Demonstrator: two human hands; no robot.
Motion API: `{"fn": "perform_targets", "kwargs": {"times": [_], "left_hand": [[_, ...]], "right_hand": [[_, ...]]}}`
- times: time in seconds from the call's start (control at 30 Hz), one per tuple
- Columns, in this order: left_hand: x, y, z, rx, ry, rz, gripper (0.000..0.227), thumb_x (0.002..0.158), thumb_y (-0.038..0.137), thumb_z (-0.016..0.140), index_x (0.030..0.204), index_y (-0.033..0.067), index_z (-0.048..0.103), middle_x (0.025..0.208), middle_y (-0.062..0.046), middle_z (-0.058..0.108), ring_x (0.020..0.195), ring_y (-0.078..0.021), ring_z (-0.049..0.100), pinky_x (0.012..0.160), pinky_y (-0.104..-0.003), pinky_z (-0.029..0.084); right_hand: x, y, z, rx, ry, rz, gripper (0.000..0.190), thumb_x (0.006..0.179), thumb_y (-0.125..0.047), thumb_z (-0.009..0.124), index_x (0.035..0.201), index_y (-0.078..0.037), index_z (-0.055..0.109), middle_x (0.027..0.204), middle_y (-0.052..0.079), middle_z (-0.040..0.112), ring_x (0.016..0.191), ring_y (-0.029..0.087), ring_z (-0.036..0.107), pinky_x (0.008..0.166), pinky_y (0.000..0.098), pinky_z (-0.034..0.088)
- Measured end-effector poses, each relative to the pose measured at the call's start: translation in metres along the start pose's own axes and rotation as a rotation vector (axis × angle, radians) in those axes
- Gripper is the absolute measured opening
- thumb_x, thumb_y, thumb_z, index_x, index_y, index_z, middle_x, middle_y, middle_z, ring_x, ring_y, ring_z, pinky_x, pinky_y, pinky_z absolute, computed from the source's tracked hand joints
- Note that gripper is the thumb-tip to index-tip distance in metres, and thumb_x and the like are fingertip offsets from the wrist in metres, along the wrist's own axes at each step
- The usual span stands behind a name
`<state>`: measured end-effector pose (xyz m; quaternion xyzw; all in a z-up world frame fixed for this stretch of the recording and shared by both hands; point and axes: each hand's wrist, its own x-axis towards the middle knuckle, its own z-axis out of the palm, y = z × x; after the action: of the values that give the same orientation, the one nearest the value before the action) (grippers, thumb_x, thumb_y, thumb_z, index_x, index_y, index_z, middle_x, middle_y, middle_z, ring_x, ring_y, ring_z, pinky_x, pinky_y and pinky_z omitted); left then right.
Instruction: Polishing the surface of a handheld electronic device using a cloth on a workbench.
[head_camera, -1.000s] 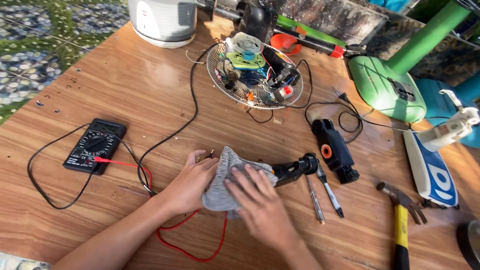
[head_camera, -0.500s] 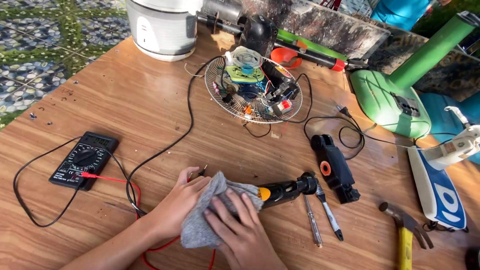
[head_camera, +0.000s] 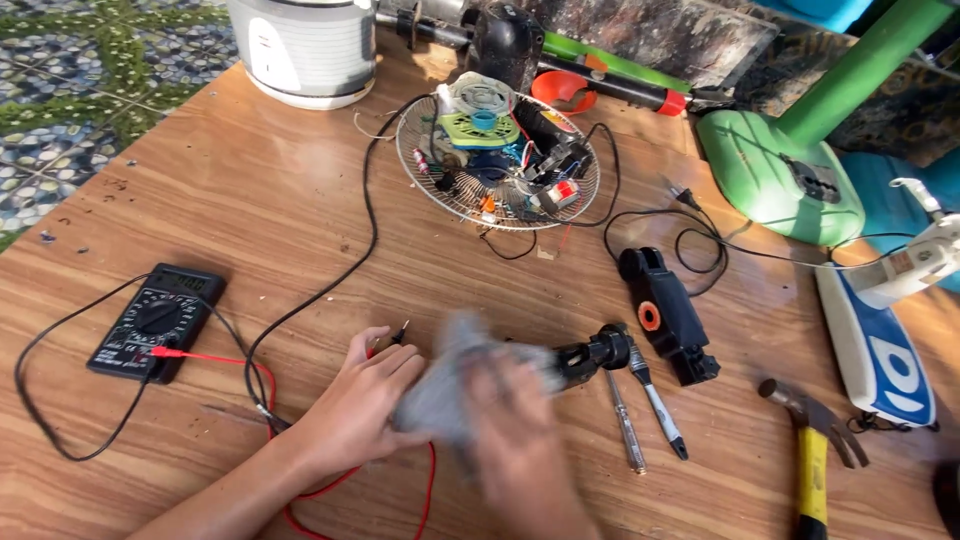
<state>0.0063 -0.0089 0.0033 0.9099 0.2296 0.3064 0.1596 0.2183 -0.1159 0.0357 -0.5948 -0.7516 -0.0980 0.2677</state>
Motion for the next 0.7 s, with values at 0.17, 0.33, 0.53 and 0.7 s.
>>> {"fn": "perform_targets", "kwargs": {"times": [0.17, 0.33, 0.53, 0.7], "left_hand": [[-0.004, -0.001, 0.007, 0.039, -0.032, -0.041, 0.059, 0.08, 0.062, 0.084, 0.084, 0.0135, 0.051, 0.077, -0.002, 0.056, 0.073, -0.0243, 0.059, 0.11, -0.053, 0.031], [-0.005, -0.006, 0.008, 0.003, -0.061, 0.001, 0.032, 0.078, 0.037, 0.078, 0.087, 0.0148, 0.057, 0.085, -0.001, 0.057, 0.081, -0.0221, 0.062, 0.111, -0.053, 0.028], [-0.008, -0.006, 0.006, 0.024, -0.027, 0.014, 0.025, 0.085, 0.031, 0.065, 0.098, 0.0105, 0.063, 0.084, -0.004, 0.059, 0.082, -0.0253, 0.062, 0.111, -0.054, 0.029], [-0.005, -0.004, 0.002, 0.031, -0.063, 0.016, 0.012, 0.083, 0.025, 0.066, 0.094, 0.0197, 0.064, 0.083, 0.001, 0.056, 0.082, -0.0184, 0.063, 0.11, -0.054, 0.027]], "right_hand": [[0.004, 0.013, -0.009, 0.283, -0.137, -0.083, 0.043, 0.105, -0.017, 0.044, 0.146, -0.012, 0.052, 0.155, 0.013, 0.052, 0.149, 0.034, 0.04, 0.126, 0.0549, 0.026], [0.003, -0.013, -0.009, 0.269, -0.155, -0.314, 0.043, 0.099, -0.007, 0.044, 0.14, -0.003, 0.057, 0.15, 0.013, 0.057, 0.143, 0.042, 0.043, 0.117, 0.0622, 0.03], [-0.004, -0.002, -0.005, 0.243, -0.113, -0.209, 0.047, 0.102, -0.017, 0.049, 0.148, -0.006, 0.05, 0.152, 0.014, 0.054, 0.147, 0.04, 0.04, 0.12, 0.0625, 0.028], [0.005, 0.0, -0.013, 0.543, -0.319, -0.333, 0.044, 0.095, -0.001, 0.044, 0.136, -0.003, 0.058, 0.15, 0.011, 0.057, 0.146, 0.042, 0.043, 0.119, 0.0638, 0.03]]}}
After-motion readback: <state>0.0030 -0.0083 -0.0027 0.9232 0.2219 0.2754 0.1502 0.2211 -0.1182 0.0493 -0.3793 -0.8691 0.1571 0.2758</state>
